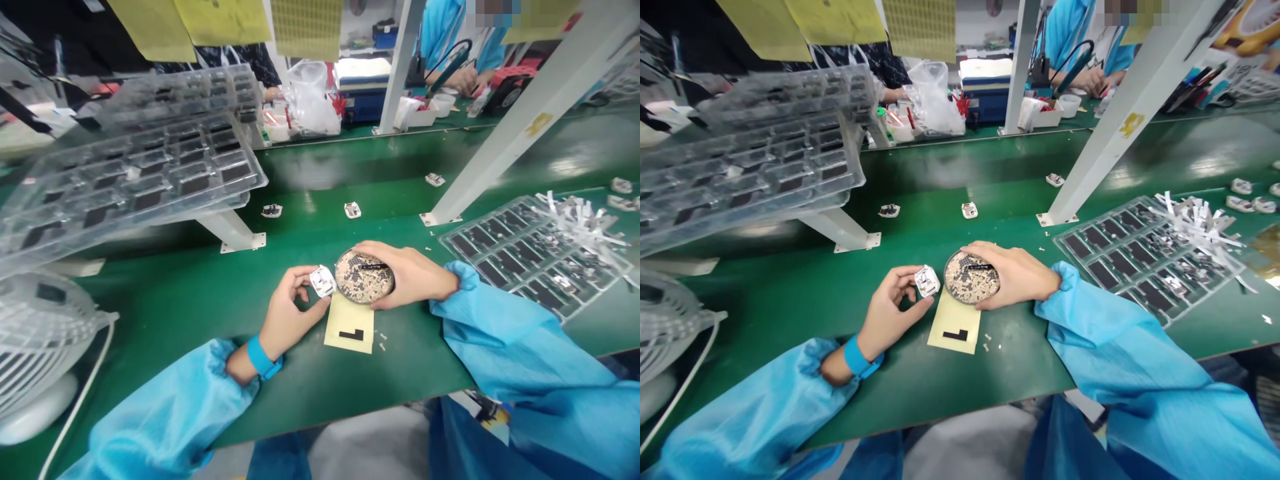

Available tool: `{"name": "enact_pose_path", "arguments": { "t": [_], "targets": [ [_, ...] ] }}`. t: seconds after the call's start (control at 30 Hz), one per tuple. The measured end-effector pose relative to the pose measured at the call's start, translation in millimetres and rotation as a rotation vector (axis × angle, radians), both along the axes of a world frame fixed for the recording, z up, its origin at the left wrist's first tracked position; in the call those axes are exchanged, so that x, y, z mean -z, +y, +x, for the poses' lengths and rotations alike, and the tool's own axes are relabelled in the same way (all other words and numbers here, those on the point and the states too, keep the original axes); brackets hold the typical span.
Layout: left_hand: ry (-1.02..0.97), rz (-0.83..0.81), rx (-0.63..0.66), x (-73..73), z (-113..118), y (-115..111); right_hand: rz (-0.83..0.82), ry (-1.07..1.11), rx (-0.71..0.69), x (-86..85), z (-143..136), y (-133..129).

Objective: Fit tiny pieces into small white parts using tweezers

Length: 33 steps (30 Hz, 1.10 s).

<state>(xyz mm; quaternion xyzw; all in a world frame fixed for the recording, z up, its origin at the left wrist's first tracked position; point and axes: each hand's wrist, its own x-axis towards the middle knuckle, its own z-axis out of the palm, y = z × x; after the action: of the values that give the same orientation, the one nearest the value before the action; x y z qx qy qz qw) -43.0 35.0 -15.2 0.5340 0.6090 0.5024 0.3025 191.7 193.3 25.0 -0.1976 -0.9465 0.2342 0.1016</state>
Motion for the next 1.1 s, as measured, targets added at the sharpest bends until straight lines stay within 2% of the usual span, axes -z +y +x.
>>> {"name": "enact_pose_path", "arguments": {
  "t": [0.37, 0.6, 0.8, 0.87, 0.93, 1.03, 1.1],
  "targets": [
    [0.019, 0.003, 0.028, 7.3, -2, 3, 0.0, -0.028, -0.047, 2.2, -16, 15],
    [-0.02, 0.004, -0.021, 3.6, 1, 4, -0.016, 0.01, 0.001, -4.6, 0, 9],
    [-0.101, -0.014, -0.022, 5.1, 0, 3, -0.013, -0.067, -0.013, -11.6, 11, 9],
    [-0.121, -0.012, -0.025, 5.8, 0, 3, -0.016, 0.031, 0.012, -13.1, 11, 8],
    [-0.137, -0.011, -0.027, 5.9, 0, 3, -0.039, 0.231, 0.072, -15.3, 10, 5],
    [-0.203, 0.0, -0.024, 4.2, 1, 4, -0.136, 0.513, 0.184, -19.3, 8, -7],
    [-0.257, -0.001, -0.037, 1.8, -1, 5, -0.174, 0.608, 0.223, -20.7, 6, -17]
  ]
}}
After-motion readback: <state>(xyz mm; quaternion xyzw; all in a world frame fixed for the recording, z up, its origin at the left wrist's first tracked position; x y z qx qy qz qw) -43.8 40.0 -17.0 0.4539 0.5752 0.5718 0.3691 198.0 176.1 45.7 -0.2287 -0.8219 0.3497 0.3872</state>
